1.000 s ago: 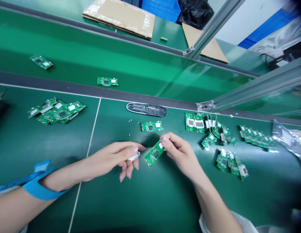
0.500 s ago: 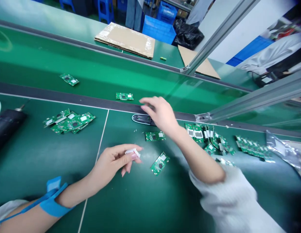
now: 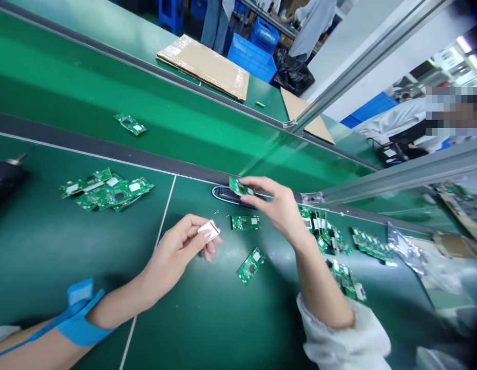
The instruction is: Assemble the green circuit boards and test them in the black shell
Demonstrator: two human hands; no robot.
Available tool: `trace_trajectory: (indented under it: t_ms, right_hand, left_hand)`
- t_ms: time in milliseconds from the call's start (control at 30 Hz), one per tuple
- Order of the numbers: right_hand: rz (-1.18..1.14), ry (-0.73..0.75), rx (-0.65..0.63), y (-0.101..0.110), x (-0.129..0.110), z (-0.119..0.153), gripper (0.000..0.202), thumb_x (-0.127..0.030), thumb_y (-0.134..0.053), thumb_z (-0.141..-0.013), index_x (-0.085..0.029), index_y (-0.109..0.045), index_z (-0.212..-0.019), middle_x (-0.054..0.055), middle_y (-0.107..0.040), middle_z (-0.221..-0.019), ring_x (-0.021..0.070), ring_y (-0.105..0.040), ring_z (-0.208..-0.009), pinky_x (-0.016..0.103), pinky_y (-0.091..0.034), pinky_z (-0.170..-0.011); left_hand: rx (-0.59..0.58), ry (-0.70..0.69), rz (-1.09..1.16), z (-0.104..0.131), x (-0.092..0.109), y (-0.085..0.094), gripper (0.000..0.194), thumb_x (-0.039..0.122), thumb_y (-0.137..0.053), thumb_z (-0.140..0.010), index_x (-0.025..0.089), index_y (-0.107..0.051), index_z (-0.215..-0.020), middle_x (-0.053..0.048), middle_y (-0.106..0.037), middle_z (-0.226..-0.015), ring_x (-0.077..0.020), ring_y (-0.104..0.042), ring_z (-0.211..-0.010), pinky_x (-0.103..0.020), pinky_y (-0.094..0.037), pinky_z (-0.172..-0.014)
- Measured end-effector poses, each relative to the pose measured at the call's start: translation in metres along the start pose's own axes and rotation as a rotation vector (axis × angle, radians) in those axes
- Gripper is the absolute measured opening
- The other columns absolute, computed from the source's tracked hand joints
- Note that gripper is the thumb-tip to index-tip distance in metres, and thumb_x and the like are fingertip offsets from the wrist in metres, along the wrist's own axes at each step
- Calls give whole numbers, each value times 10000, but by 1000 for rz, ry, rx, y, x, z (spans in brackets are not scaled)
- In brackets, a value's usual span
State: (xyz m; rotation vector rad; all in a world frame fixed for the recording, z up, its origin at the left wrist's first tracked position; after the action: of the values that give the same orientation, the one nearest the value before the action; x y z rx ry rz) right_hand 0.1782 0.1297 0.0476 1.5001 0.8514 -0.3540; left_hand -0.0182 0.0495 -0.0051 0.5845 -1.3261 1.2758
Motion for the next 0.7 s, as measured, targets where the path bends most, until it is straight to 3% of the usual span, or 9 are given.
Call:
trace_trajectory:
  t_ms: [167,300,367,467,567,633,700]
  right_hand:
    - [75,7,96,10,11,65,234,-262,-681,-875,-267,-682,-1109,52,-707,-1134,230,-634,-1062,434,-485,-964]
    - [98,174,108,-5,-9,65,240,-216,-662,-891,-289,-659,-1119,44,-710,-1118,227,-634,-1055,429,-486,-941]
    - [88,294,1,-23,-29,49,244,-213,-655,-896,-284,-649,-1129,41,-714,-1123,225,-625,-1054,422,-480,-937]
    - [94,494,-262,-61,-61,14,210,-195,-641,-901,-237,-667,-1106,46,-716,-1126,227,-603,-1030,406,-473,-929]
    - [86,602,-458,-92,-84,-29,191,-181,-696,-858,-200,-695,-1049,46,-697,-1176,224,-588,-1066,384,-454,-952]
    - [32,584,-443,-104,-90,-65,169,-241,-718,-848,-200,-701,-1011,40,-693,-1182,214,-593,-1106,374,-429,-997]
    - [46,446,-293,-111,-87,-105,199,-286,-666,-892,-202,-689,-1071,53,-691,-1186,224,-594,-1127,398,-411,-1020]
  left_hand:
    - [-39,5,-23,0,-7,-6,189,340,-558,-936,152,-557,-955,-42,-706,-827,-126,-615,-631,-291,-503,-646]
    - [-202,61,24,5,-11,-15,192,352,-568,-924,164,-531,-937,-59,-708,-837,-128,-622,-641,-274,-510,-609]
    - [-374,129,35,11,-12,-23,170,331,-577,-908,170,-523,-904,-67,-711,-839,-121,-617,-630,-255,-510,-587]
    - [-618,218,-62,20,-11,-31,84,252,-571,-869,172,-547,-868,-67,-715,-792,-116,-610,-596,-226,-499,-544]
    - [-696,215,-156,22,-8,-32,15,186,-565,-810,178,-565,-823,-51,-706,-725,-121,-610,-575,-219,-496,-531]
    - [-724,204,-150,22,-6,-31,9,183,-570,-790,184,-563,-795,-35,-690,-691,-116,-604,-568,-214,-495,-541]
    - [-762,224,-127,22,-5,-31,23,199,-581,-787,187,-564,-778,-23,-675,-671,-109,-596,-565,-203,-488,-538]
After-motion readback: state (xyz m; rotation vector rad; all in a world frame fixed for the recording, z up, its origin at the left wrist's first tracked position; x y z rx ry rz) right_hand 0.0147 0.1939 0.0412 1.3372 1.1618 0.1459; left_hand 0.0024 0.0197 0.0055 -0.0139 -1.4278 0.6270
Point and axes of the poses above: each hand's wrist, its own z-axis away from the middle knuckle, its own y-axis out of the back of the hand, x = y × z, the point moved 4 cm from there along -z, towards the middle knuckle
